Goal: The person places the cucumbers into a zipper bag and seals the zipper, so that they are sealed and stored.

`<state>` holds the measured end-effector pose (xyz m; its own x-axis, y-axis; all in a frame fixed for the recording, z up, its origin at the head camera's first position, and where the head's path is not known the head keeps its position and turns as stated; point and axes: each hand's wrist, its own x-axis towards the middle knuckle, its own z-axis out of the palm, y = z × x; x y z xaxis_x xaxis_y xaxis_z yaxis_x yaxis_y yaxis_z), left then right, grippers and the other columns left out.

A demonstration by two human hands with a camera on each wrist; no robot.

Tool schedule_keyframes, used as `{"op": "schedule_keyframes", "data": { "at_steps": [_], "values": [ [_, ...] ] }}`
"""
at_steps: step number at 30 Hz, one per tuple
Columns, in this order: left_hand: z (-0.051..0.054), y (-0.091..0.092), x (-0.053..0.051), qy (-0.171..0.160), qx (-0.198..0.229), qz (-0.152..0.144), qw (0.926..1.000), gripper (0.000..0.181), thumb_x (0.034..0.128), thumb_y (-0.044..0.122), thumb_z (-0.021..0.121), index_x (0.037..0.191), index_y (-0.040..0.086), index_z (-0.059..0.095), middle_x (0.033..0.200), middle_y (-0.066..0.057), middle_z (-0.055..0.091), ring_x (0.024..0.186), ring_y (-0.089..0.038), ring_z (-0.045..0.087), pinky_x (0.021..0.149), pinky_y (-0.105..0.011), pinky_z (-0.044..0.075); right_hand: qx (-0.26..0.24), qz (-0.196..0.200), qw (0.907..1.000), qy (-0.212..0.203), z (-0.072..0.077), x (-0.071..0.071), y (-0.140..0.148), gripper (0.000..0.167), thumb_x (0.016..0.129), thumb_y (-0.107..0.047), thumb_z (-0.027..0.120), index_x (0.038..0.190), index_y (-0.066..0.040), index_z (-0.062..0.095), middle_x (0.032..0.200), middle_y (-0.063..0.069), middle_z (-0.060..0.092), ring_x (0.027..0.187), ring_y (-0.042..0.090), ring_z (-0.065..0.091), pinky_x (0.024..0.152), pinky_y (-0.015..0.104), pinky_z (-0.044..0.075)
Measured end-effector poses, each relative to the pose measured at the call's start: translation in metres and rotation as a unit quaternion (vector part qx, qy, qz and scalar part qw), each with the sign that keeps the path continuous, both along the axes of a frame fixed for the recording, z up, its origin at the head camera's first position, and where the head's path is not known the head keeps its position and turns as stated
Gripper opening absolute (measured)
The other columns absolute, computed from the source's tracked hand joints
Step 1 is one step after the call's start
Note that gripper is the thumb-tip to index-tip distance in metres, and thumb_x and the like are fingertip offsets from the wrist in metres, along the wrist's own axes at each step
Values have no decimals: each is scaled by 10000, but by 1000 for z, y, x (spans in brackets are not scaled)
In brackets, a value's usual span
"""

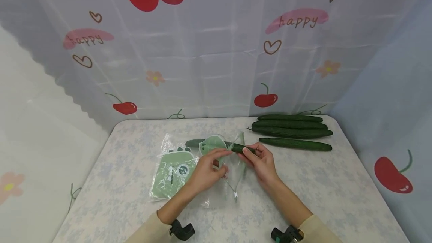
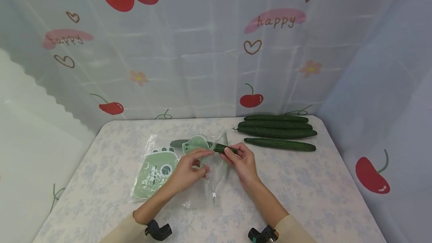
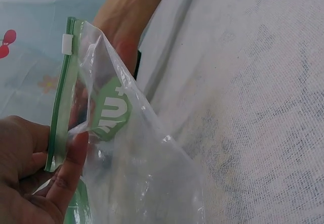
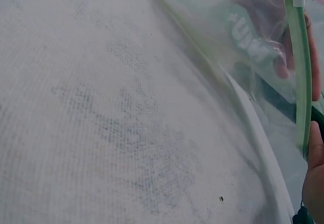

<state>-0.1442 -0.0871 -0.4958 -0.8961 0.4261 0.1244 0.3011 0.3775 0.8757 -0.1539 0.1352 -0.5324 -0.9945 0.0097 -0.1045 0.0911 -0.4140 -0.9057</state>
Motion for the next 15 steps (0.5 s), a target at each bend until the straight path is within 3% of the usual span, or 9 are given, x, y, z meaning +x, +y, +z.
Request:
{"op": "schedule_keyframes", "data": {
  "at_steps": [8, 11, 15],
  "values": [
    [0, 5, 1, -79, 41, -63, 9999, 475, 969, -24, 657, 1419, 120, 711, 1557, -119, 593, 806, -87, 726, 630, -240, 643, 245, 114, 9995, -176, 1, -2, -3, 134, 1028, -7, 689, 1147, -9, 628, 1123, 48, 747, 1026, 160, 806, 964, 308, 653],
    [-7, 4, 0, 51, -197, -133, 9997, 465, 957, -37, 666, 1403, 86, 716, 1513, -134, 627, 780, -60, 692, 623, -213, 616, 755, 192, 9962, -388, -5, -4, -2, 195, 1036, -54, 700, 1197, 33, 634, 1137, 97, 769, 998, 148, 811, 937, 286, 658],
    [-17, 2, 0, 85, -507, -194, 9985, 463, 946, -34, 682, 1400, 56, 714, 1486, -115, 653, 784, -16, 641, 634, -194, 592, 1655, 439, 9834, -593, -11, -7, 6, 302, 1051, -137, 704, 1265, 70, 653, 1159, 213, 776, 977, 180, 819, 899, 263, 661]
  ]
}}
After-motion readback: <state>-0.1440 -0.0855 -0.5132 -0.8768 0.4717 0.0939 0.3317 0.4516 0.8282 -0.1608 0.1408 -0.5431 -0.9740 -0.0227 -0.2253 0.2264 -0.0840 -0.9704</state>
